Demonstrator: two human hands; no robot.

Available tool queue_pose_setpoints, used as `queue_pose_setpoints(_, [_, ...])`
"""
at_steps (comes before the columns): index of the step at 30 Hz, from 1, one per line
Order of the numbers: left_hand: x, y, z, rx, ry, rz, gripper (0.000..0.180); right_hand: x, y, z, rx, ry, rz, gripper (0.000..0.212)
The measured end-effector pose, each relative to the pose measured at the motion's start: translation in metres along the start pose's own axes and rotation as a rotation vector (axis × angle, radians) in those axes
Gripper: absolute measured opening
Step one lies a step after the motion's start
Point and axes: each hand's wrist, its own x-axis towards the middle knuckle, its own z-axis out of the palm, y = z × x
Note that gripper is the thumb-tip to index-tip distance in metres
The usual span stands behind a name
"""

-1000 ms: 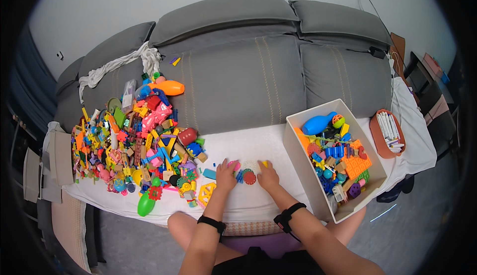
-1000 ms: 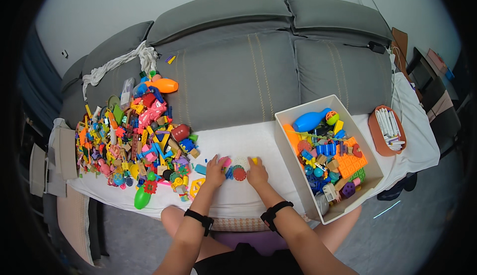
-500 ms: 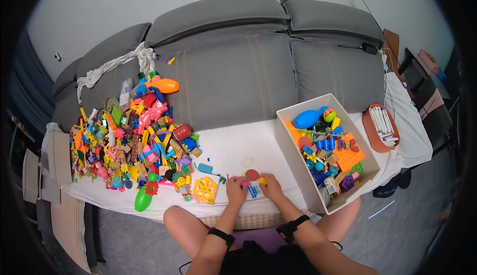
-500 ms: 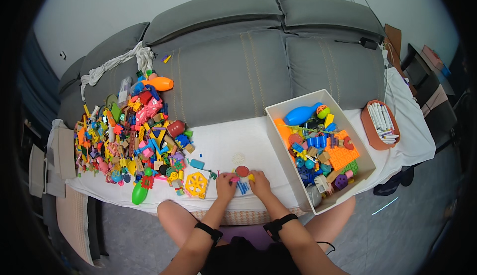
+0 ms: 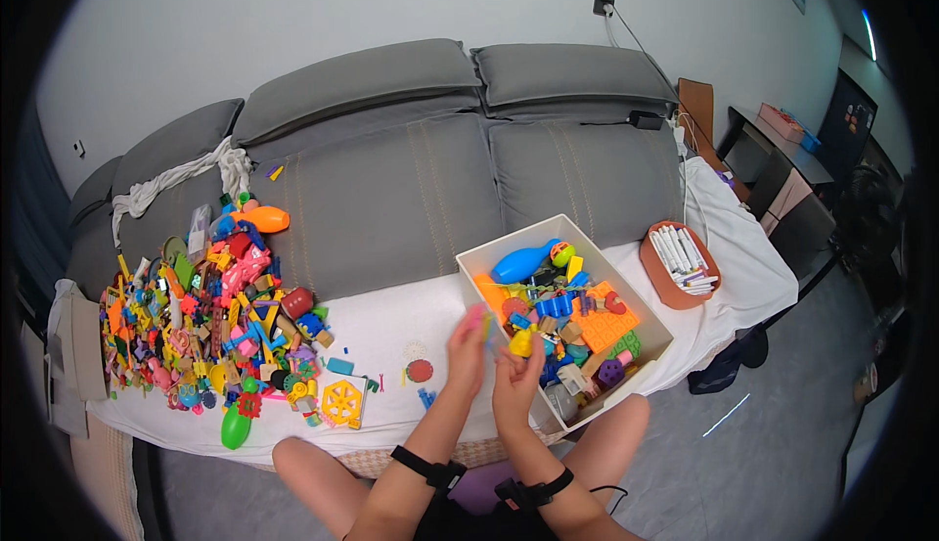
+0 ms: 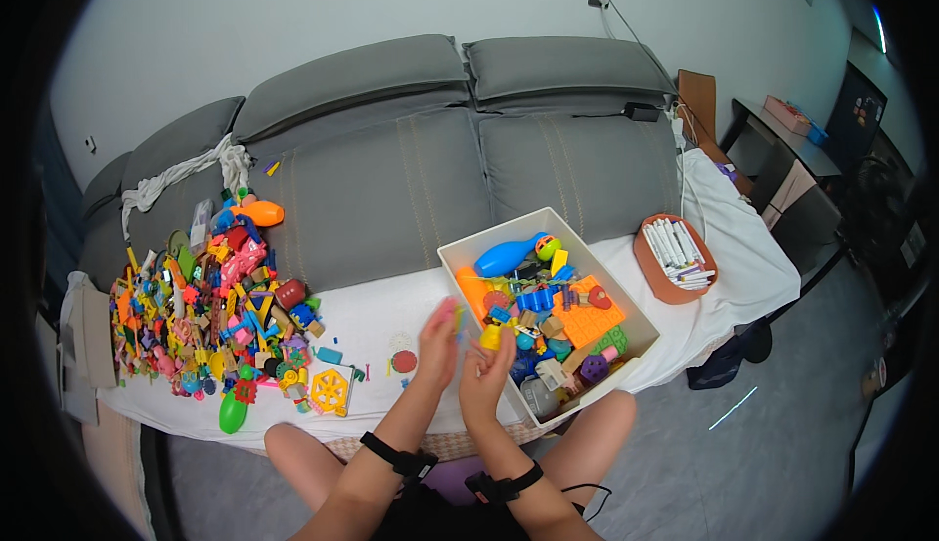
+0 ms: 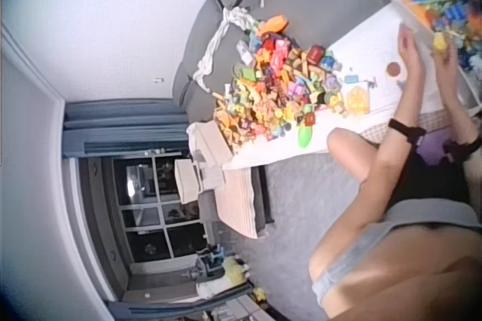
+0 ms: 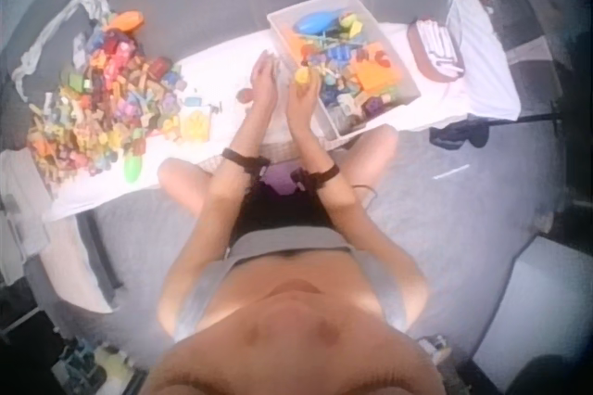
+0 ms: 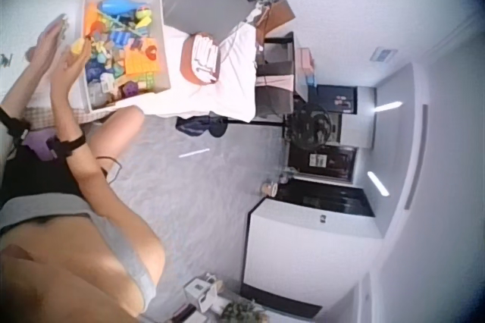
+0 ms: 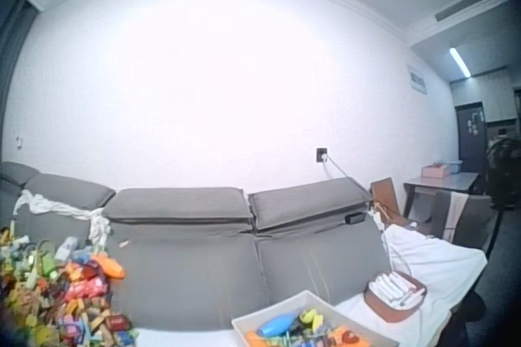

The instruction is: The person picks up toy blocks and various plastic items from the surface of a bed and places them into a storage container.

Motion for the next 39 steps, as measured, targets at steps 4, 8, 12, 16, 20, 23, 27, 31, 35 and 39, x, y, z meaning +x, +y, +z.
queue_pose_setpoints(4, [-0.005,-0.002,0.013,0.134,-0.289,-0.192,0.037,0.001,-0.011,-0.002,0.01,0.148,-0.135,0.065])
queue_pose_setpoints(8, [-0.012,-0.003,-0.018,0.277,-0.111,-0.151,0.029,-0.007,0.003,0.004,-0.075,0.065,-0.195,0.055])
queue_pose_setpoints(12, [-0.01,-0.026,-0.128,0.695,0.051,0.113,0.025,-0.014,0.049,0.026,-0.287,-0.352,0.087,0.029])
queue_pose_setpoints(16, [-0.026,0.005,-0.195,1.443,0.323,0.429,0.026,-0.022,0.102,0.054,-0.867,-0.783,0.058,0.044])
queue_pose_setpoints(20, [-0.024,0.016,-0.218,1.744,0.417,0.367,0.047,-0.014,0.127,0.091,-1.126,-0.721,0.081,0.059])
queue_pose_setpoints(23, [-0.011,0.014,-0.218,1.791,0.451,0.344,0.057,-0.005,0.14,0.103,-1.18,-0.711,0.076,0.07])
queue_pose_setpoints(27, [0.003,0.012,-0.202,1.876,0.375,0.296,0.043,0.013,0.169,0.096,-1.062,-0.727,0.183,0.067])
queue_pose_setpoints(31, [0.01,0.005,-0.214,1.937,0.279,0.341,0.029,0.022,0.183,0.088,-0.819,-0.697,0.202,0.049])
queue_pose_setpoints(35, [-0.003,-0.001,-0.224,1.892,0.183,0.319,0.023,0.016,0.182,0.071,-0.786,-0.681,0.222,0.04])
queue_pose_setpoints(39, [-0.019,0.014,-0.21,1.976,0.218,0.484,0.018,0.002,0.18,0.046,-0.719,-0.695,0.32,0.032])
